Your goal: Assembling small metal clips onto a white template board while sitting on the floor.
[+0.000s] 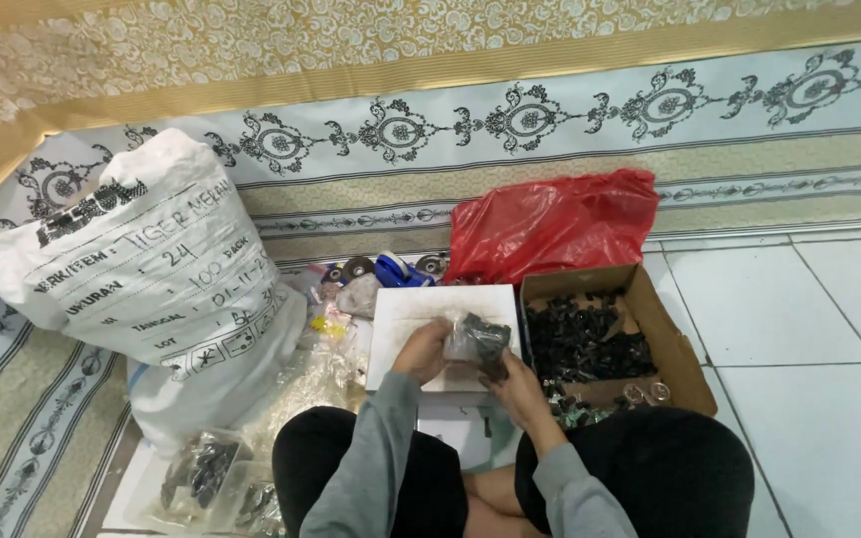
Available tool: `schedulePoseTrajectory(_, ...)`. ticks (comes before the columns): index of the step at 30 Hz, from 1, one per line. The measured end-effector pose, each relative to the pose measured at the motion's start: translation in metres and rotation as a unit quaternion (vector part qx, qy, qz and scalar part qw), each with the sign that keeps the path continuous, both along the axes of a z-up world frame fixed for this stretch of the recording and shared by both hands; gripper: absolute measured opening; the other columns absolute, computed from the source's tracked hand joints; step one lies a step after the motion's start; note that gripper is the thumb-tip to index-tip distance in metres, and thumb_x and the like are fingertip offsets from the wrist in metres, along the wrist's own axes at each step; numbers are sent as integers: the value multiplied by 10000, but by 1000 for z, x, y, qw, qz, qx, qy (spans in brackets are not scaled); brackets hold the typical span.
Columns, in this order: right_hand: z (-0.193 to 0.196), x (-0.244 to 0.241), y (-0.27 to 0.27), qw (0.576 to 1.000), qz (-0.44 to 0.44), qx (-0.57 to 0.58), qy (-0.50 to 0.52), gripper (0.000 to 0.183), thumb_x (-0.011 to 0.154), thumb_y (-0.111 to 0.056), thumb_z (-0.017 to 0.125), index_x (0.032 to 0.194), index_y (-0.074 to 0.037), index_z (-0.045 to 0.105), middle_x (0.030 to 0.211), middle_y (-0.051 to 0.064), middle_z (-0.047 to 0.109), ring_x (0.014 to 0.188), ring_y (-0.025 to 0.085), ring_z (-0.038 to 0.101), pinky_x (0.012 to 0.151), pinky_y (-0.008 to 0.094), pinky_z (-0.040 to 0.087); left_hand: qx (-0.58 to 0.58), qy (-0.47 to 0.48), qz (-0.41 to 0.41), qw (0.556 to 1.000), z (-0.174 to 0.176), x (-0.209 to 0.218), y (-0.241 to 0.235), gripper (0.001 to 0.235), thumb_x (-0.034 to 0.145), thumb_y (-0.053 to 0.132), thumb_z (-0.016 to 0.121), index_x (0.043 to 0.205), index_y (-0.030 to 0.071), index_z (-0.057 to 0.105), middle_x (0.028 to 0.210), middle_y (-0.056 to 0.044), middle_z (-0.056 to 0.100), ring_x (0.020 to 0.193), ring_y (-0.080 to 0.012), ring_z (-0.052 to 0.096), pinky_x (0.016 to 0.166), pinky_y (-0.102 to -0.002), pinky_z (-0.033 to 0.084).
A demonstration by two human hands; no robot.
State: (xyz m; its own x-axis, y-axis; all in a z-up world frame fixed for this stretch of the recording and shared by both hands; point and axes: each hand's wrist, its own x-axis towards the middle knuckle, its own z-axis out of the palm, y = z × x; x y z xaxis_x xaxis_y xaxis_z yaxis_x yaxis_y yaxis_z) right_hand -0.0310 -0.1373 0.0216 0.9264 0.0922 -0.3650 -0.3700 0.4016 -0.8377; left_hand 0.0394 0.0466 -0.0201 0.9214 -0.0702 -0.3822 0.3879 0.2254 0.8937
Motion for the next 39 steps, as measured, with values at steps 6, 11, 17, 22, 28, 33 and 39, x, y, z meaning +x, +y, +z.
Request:
schedulePoseTrajectory(6, -55, 28, -8, 990, 23, -130, -50, 482, 1015, -281, 692, 1400, -9, 589, 1366, 200, 614, 1284, 313, 553, 1019, 476, 489, -201, 100, 41, 974, 33, -51, -2, 760, 1032, 424, 567, 1568, 17, 214, 1621, -232, 236, 1491, -400, 247, 1218, -558, 213)
schedulePoseTrajectory(11, -68, 53, -12, 962, 63, -238, -121, 350, 908, -327, 845, 1099, -42, 779, 960, 137, 771, 954, 210, 694, 827, 400, 551, -125, 99, 75, 984, 66, -71, -17, 988, 909, 262, 843, 1582, -67, 198, 1592, -337, 232, 1516, -494, 253, 1220, -656, 251)
schedulePoseTrajectory(17, -1, 33, -8, 977, 58, -194, -69, 315, 814, -174, 883, 1063, -1, 795, 956, 119, 742, 945, 209, 626, 844, 379, 530, -194, 114, 96, 970, 63, -71, -19, 902, 882, 96, 869, 1558, -97, 304, 1602, -281, 306, 1480, -415, 324, 1204, -642, 245)
schedulePoseTrajectory(22, -29, 53, -16, 987, 20, -157, 2, 358, 801, -176, 918, 1077, -8, 764, 892, 99, 683, 785, 190, 624, 622, 324, 564, -108, 86, -12, 990, 71, -58, -16, 727, 889, 151, 846, 1532, 97, 513, 1637, -224, 342, 1560, -479, 74, 1198, -710, 77)
schedulePoseTrajectory(28, -38, 55, -13, 970, 17, -232, -73, 654, 879, -230, 880, 1399, 53, 600, 1397, 296, 600, 1345, 434, 525, 1022, 563, 505, -32, 72, 39, 996, 4, -41, -11, 696, 880, 212, 854, 1503, 130, 556, 1524, -196, 500, 1516, -405, 306, 1147, -751, 143)
schedulePoseTrajectory(33, -14, 28, -7, 865, 37, -464, -188, 620, 983, -213, 648, 1522, 12, 441, 1518, 264, 482, 1420, 463, 436, 1131, 599, 428, 436, -146, 82, 884, 47, -71, -19, 769, 916, 118, 645, 1596, -1, 306, 1581, -320, 357, 1468, -476, 349, 1177, -627, 333)
schedulePoseTrajectory(39, -53, 18, 11, 665, 155, -641, -352, 654, 1021, -238, 444, 1608, -10, 269, 1664, 247, 256, 1524, 468, 208, 1182, 683, 192, 665, -268, -91, 691, -9, -72, -38, 658, 1022, 234, 473, 1621, 67, 260, 1685, -246, 199, 1552, -436, 167, 1235, -604, 124)
